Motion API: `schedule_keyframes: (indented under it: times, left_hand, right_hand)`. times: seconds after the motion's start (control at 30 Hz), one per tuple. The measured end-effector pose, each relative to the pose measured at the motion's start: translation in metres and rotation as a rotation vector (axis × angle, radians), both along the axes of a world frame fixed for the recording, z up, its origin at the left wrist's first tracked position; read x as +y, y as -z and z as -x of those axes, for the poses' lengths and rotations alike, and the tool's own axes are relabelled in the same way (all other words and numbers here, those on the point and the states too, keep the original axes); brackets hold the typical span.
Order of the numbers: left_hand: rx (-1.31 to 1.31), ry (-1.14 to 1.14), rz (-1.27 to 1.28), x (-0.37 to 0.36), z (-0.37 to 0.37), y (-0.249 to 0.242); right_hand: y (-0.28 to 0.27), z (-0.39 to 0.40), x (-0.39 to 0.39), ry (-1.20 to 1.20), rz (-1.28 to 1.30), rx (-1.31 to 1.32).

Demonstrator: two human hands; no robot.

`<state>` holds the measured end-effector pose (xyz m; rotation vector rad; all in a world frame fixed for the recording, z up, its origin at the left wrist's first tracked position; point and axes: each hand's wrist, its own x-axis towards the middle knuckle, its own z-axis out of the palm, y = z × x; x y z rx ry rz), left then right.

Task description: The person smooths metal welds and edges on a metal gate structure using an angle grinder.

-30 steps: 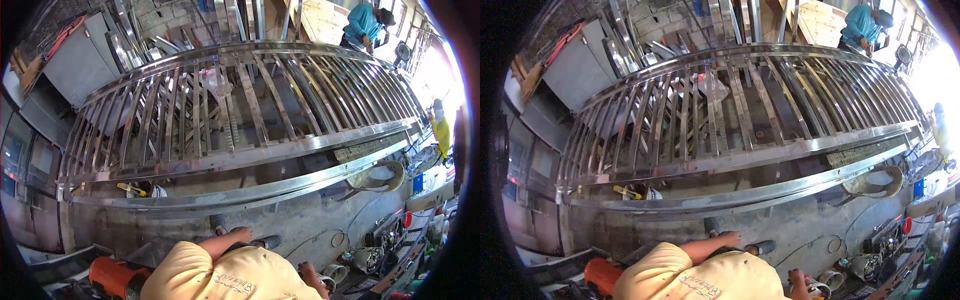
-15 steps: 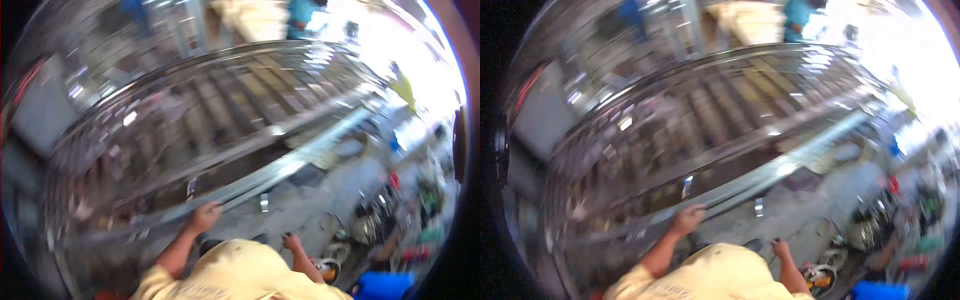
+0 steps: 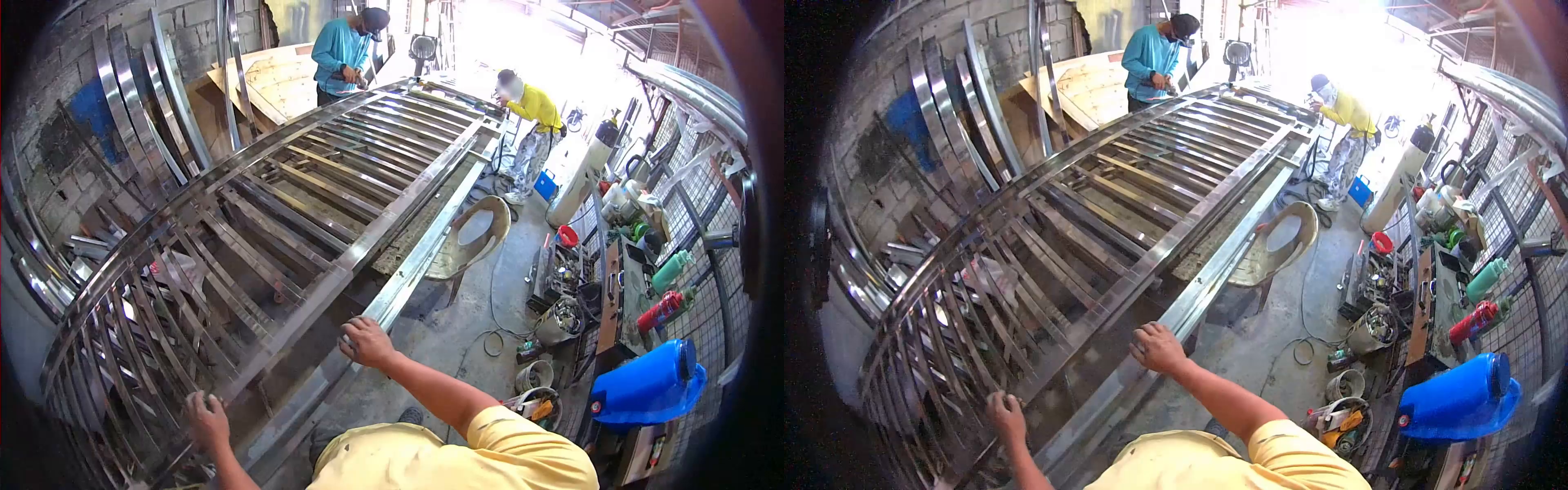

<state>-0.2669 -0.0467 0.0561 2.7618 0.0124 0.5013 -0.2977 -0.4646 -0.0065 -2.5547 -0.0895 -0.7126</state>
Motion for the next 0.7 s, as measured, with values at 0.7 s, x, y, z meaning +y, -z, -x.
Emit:
schedule_keyframes:
  times: [0.7]
  left_hand:
    - [-0.042,0.323,-0.107,0.01,-0.039,0.014]
  right_hand:
    - [0.049,-0.04,0.064,0.255,0.151,0.368]
